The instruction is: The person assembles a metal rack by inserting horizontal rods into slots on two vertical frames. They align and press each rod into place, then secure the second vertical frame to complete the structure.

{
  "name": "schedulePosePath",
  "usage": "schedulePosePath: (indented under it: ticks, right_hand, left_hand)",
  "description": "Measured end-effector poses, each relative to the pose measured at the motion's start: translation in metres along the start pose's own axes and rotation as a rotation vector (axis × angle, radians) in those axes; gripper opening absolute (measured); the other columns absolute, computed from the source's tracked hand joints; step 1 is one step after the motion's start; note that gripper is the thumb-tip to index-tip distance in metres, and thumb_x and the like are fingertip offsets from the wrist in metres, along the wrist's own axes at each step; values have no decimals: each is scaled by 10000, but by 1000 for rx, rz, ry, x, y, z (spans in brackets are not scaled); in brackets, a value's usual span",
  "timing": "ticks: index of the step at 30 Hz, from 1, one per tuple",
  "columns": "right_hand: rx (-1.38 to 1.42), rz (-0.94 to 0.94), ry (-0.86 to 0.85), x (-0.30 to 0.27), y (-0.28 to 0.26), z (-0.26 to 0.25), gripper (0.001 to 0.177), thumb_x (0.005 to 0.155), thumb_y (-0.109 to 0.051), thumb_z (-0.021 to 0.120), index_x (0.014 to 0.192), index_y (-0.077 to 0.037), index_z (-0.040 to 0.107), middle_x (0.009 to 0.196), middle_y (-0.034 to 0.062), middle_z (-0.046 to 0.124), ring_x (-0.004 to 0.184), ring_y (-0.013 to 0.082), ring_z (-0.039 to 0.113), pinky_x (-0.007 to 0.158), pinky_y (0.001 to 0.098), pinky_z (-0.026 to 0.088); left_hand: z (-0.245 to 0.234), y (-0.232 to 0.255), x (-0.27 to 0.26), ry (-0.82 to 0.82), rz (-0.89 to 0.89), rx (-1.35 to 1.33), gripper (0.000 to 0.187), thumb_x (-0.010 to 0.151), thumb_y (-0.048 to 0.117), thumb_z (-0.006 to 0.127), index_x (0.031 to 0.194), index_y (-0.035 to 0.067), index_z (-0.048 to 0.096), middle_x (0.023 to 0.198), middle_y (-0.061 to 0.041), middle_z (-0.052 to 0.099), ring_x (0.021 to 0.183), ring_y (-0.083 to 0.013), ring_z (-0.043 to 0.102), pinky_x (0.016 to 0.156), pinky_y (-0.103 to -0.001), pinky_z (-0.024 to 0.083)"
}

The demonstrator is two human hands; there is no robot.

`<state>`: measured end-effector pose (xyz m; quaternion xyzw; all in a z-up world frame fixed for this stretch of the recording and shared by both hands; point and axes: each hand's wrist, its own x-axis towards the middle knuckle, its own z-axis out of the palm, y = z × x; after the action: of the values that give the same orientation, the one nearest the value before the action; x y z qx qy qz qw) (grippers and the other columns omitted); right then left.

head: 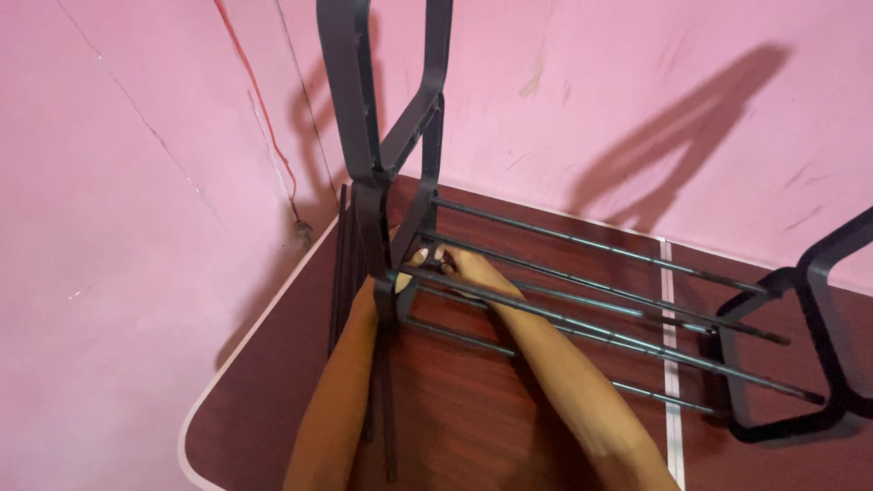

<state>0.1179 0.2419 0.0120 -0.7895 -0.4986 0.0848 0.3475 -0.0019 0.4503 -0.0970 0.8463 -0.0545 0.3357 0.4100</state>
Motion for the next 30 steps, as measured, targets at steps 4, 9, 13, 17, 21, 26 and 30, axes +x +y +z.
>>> schedulePosePath:
  ticks: [4,9,13,17,21,26,30]
  right_hand:
    - [0,145,-21,-4,-12,-8,336,929,-47,605,1264,-69,605,921,182,687,858,289,680,800,429,553]
    - [23,80,-23,-9,-22,-12,284,937,-84,649,1218,-50,635,968,166,701,915,256,686,831,407,550]
    - [27,158,-48,-6,-28,-13,262,890,-136,737,1142,-71,705,1104,152,754,1051,246,714,906,406,571]
    - [17,174,-34,-6,-30,-18,241,919,-148,723,1143,-61,712,1091,171,772,1050,263,752,939,407,603]
    - [-19,93,-2,-16,-35,-21,268,956,-196,701,1170,-36,697,1106,193,745,1060,288,722,937,419,574]
    - [-43,146,-27,-21,-44,-22,291,976,-230,643,1207,-60,695,1049,187,759,956,297,741,853,451,568]
    - [-13,119,6,-20,-41,-21,259,980,-231,647,1172,-65,698,1029,197,745,952,300,722,835,468,551]
  left_hand:
    - [0,2,3,7,10,3,556,936,218,688,1409,-24,524,1384,-226,550,1305,-396,519,1078,-499,446]
    - [-1,1,-1,4,-2,6,574,939,232,685,1422,-25,511,1402,-237,529,1319,-406,500,1086,-513,437]
    - [0,0,-5,9,-19,10,589,941,243,682,1432,-26,502,1416,-245,513,1330,-414,485,1093,-523,430]
    - [2,-1,-7,25,-22,10,603,943,255,680,1442,-27,492,1430,-253,496,1341,-422,470,1099,-534,422]
    - [2,0,-6,46,-19,20,618,946,266,677,1453,-28,482,1444,-261,480,1352,-430,455,1106,-544,415]
    - [1,0,-4,62,-18,40,636,949,280,674,1466,-29,470,1462,-271,459,1366,-440,436,1115,-558,406]
    - [5,2,-7,70,-17,47,651,951,291,671,1476,-30,460,1476,-279,443,1378,-449,421,1121,-568,399]
